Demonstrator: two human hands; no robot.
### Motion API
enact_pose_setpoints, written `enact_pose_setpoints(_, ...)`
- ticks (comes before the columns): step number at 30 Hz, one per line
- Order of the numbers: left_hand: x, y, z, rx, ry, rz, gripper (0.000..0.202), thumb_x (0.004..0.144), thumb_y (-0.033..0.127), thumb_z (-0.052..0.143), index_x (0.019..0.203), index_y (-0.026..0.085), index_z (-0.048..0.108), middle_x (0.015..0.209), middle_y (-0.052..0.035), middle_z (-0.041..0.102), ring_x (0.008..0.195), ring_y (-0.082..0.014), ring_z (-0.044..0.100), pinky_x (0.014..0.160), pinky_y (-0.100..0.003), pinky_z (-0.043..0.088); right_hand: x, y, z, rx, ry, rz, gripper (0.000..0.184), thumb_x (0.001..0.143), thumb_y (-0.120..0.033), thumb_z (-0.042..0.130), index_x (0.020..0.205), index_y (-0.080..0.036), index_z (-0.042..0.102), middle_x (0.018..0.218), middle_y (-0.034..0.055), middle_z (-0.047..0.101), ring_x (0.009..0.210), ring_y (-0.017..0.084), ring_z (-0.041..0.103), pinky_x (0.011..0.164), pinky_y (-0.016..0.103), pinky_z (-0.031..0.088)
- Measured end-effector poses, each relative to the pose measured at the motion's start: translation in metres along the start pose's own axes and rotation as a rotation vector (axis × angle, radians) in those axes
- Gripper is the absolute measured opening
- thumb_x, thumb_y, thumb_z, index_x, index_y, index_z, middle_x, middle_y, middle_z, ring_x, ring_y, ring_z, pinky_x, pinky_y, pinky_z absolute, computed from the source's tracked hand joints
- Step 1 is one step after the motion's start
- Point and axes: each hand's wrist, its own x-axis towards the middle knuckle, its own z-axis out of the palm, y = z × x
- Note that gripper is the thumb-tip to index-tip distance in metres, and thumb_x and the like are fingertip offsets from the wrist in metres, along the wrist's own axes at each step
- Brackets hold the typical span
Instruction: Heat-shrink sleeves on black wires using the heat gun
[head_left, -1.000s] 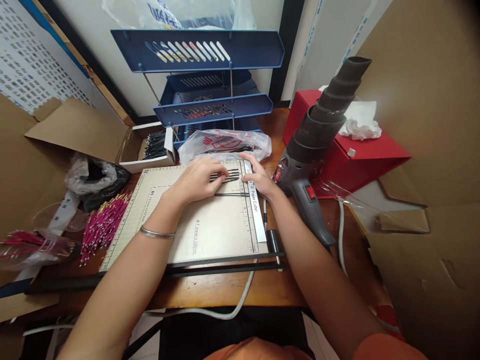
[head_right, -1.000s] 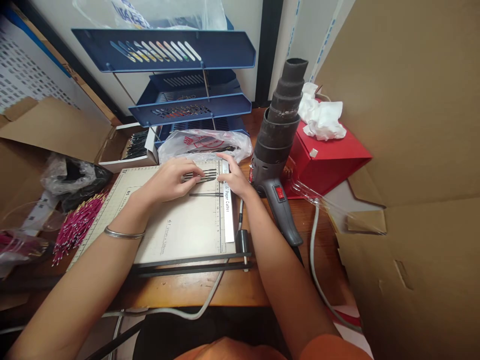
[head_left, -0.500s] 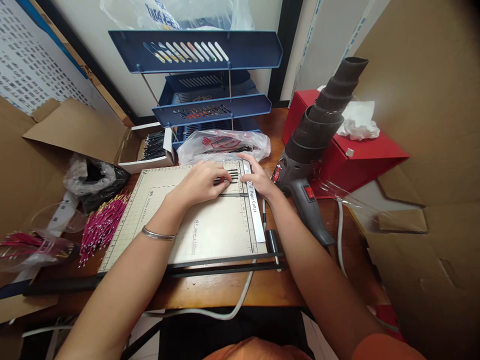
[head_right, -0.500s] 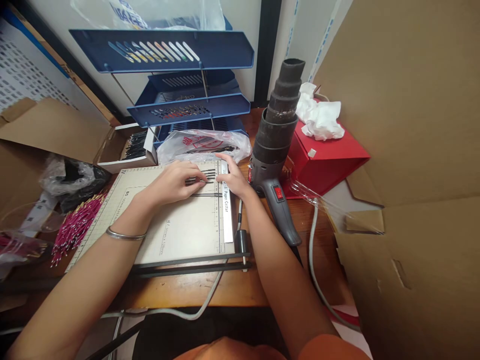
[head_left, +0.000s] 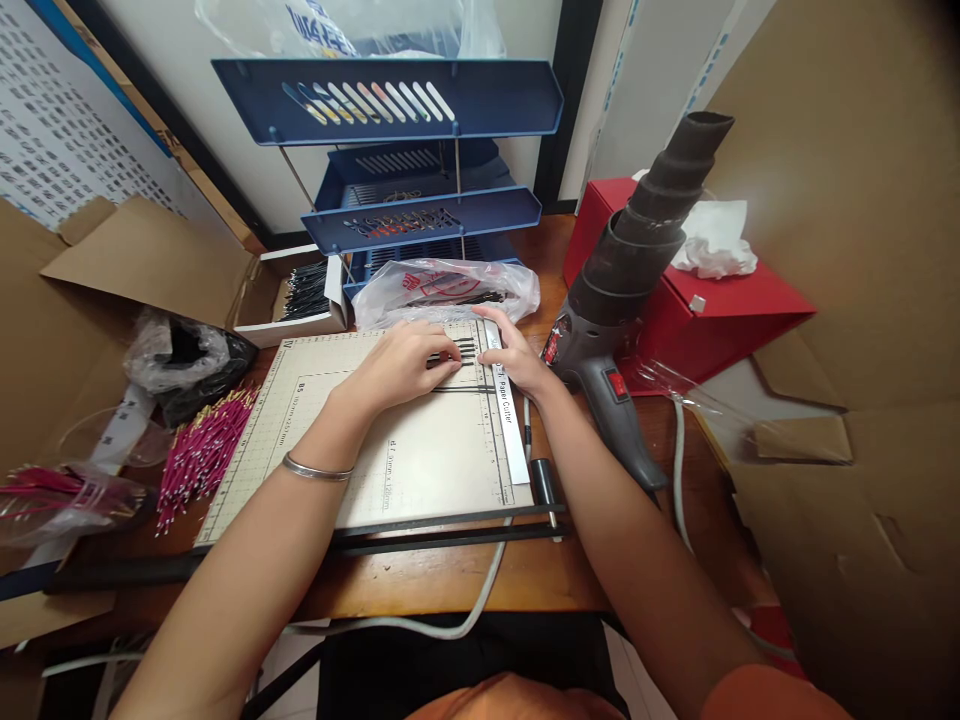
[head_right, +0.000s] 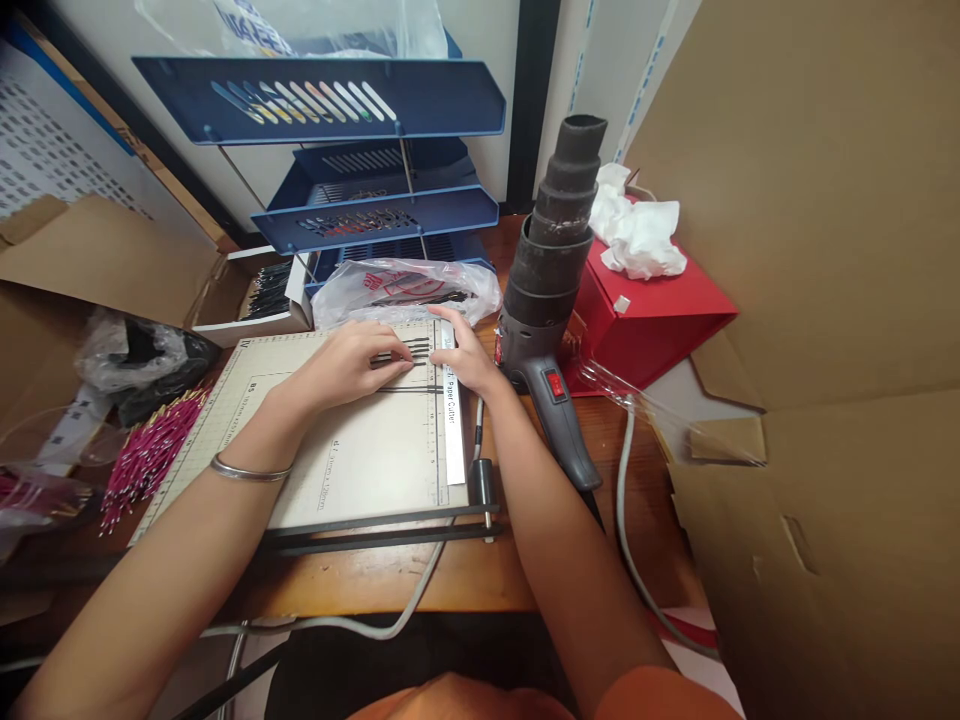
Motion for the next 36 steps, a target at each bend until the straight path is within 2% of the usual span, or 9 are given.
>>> enact_pose_setpoints(4,0.0013,0.0011,0.0015,0.001,-0.002,-0.009,0.021,0.103,0.028,0.064,0.096,0.020,0.081,0.091,-0.0070,0.078,0.089,-0.0240,0.069,0.082,-0.038,0.048,-0.0011,-0.0023,-0.0004,-0.012,-0.015,-0.005,0.083,0.059,-0.027,0.072,0.141,-0.028,0.060,0.163,0.0051,0.055,0.157,0.037,0.045,0.138,0.052,0.028)
enact_pose_setpoints(9,0.0014,0.0009,0.0031,0.019,0.013,0.002,0.020,0.104,0.028,0.065,0.095,0.020,0.081,0.091,-0.0068,0.078,0.088,-0.0238,0.069,0.081,-0.037,0.046,-0.0022,-0.0040,-0.0003,-0.036,-0.031,-0.020,0.087,0.059,-0.028,0.072,0.145,-0.024,0.056,0.162,0.0088,0.055,0.156,0.037,0.045,0.139,0.052,0.028)
enact_pose_setpoints(14,0.0010,-0.0001,0.0031,0.022,0.004,0.000,0.018,0.104,0.029,0.066,0.096,0.021,0.080,0.094,-0.0070,0.080,0.090,-0.0242,0.069,0.082,-0.038,0.046,-0.0020,-0.0032,-0.0020,-0.043,-0.055,-0.031,0.087,0.060,-0.027,0.074,0.146,-0.027,0.056,0.162,0.0068,0.055,0.158,0.037,0.043,0.139,0.053,0.026)
enact_pose_setpoints(18,0.0018,-0.0008,0.0030,0.010,0.001,-0.002,0.018,0.104,0.029,0.066,0.095,0.021,0.080,0.092,-0.0072,0.080,0.088,-0.0238,0.070,0.081,-0.037,0.047,-0.0012,-0.0029,-0.0032,-0.022,-0.078,-0.025,0.091,0.058,-0.027,0.074,0.147,-0.024,0.055,0.164,0.0087,0.052,0.160,0.038,0.041,0.140,0.054,0.025)
enact_pose_setpoints(22,0.0029,-0.0004,0.0024,-0.007,0.000,0.003,0.017,0.104,0.028,0.066,0.095,0.022,0.079,0.091,-0.0065,0.079,0.087,-0.0232,0.071,0.080,-0.037,0.047,-0.0005,-0.0019,-0.0036,-0.024,-0.074,-0.035,0.089,0.058,-0.026,0.073,0.146,-0.027,0.057,0.164,0.0059,0.053,0.162,0.038,0.039,0.141,0.056,0.025)
enact_pose_setpoints(31,0.0020,0.0065,-0.0008,0.035,-0.013,-0.069,0.016,0.104,0.029,0.068,0.094,0.022,0.079,0.096,-0.0046,0.082,0.094,-0.0244,0.071,0.085,-0.040,0.038,-0.0009,-0.0029,-0.0033,0.004,-0.072,-0.022,0.088,0.058,-0.025,0.074,0.144,-0.026,0.056,0.165,0.0073,0.053,0.162,0.038,0.040,0.141,0.055,0.026)
enact_pose_setpoints(36,0.0024,0.0062,-0.0005,0.031,-0.018,-0.060,0.017,0.104,0.029,0.067,0.094,0.023,0.079,0.097,-0.0045,0.082,0.095,-0.0244,0.070,0.086,-0.039,0.037,-0.0008,-0.0013,-0.0030,0.007,-0.071,-0.035,0.088,0.058,-0.025,0.074,0.144,-0.029,0.056,0.166,0.0054,0.052,0.161,0.037,0.041,0.140,0.054,0.027)
